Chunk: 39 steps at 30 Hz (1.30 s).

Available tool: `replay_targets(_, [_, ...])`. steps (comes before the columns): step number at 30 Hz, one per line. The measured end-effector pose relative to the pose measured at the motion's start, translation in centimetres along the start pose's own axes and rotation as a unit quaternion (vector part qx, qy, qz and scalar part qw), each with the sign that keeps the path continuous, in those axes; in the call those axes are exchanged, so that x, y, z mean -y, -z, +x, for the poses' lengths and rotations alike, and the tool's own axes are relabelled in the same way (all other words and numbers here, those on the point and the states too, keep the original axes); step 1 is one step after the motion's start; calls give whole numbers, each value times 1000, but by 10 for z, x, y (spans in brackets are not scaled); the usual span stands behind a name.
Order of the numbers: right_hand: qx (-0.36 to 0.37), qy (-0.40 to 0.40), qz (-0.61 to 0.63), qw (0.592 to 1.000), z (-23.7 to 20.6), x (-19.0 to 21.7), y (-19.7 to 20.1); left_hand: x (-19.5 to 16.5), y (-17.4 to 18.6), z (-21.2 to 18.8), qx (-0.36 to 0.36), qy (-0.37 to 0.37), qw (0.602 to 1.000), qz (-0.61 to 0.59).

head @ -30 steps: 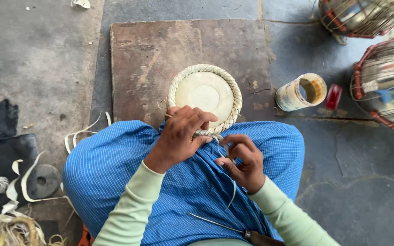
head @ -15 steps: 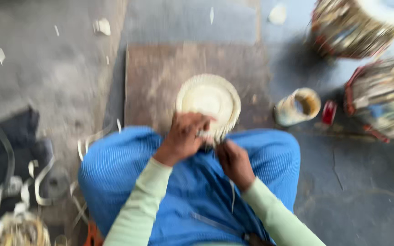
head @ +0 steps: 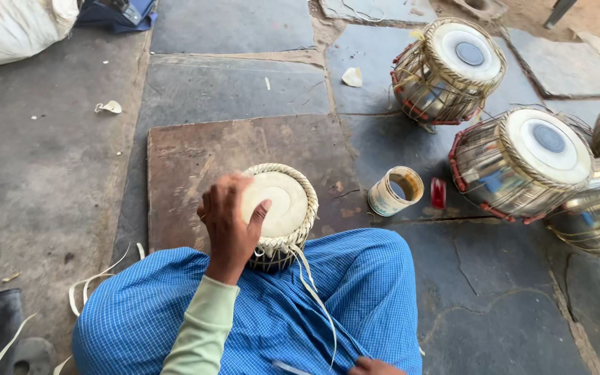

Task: The person sits cross-legged on the floor and threads a leather strap through the rim of a tabla drum, using a metal rod to pull the strap tight around the drum body. They repeatedly feed, pull, and cinch the strap, working around the drum head to lace it.

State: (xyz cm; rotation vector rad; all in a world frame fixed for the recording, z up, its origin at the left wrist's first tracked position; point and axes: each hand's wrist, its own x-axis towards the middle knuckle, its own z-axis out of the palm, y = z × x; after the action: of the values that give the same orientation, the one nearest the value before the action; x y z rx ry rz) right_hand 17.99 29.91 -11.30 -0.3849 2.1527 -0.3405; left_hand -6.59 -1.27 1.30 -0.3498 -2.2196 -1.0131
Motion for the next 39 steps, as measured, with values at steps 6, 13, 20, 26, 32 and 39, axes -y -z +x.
replay_targets(6, [-52, 210, 502, 838, -77, 32, 111, 22, -24, -6, 18, 115, 983, -141])
replay_targets(13, [-118, 227, 634, 730, -53, 118, 195, 31, -28, -16, -18, 95, 984, -152])
replay_targets(20, [-364, 530, 588, 491, -36, 165, 279, 23, -22, -17, 0, 120, 981, -151])
replay_targets(26, [-439, 349, 464, 686, 60, 163, 268, 20, -22, -13, 1, 142, 981, -132])
replay_targets(32, [-495, 361, 362, 703, 55, 159, 260, 24, -26, -6, -1, 135, 982, -131])
replay_targets(39, [-383, 339, 408, 756, 63, 173, 255, 10, -20, -29, -33, 148, 984, -94])
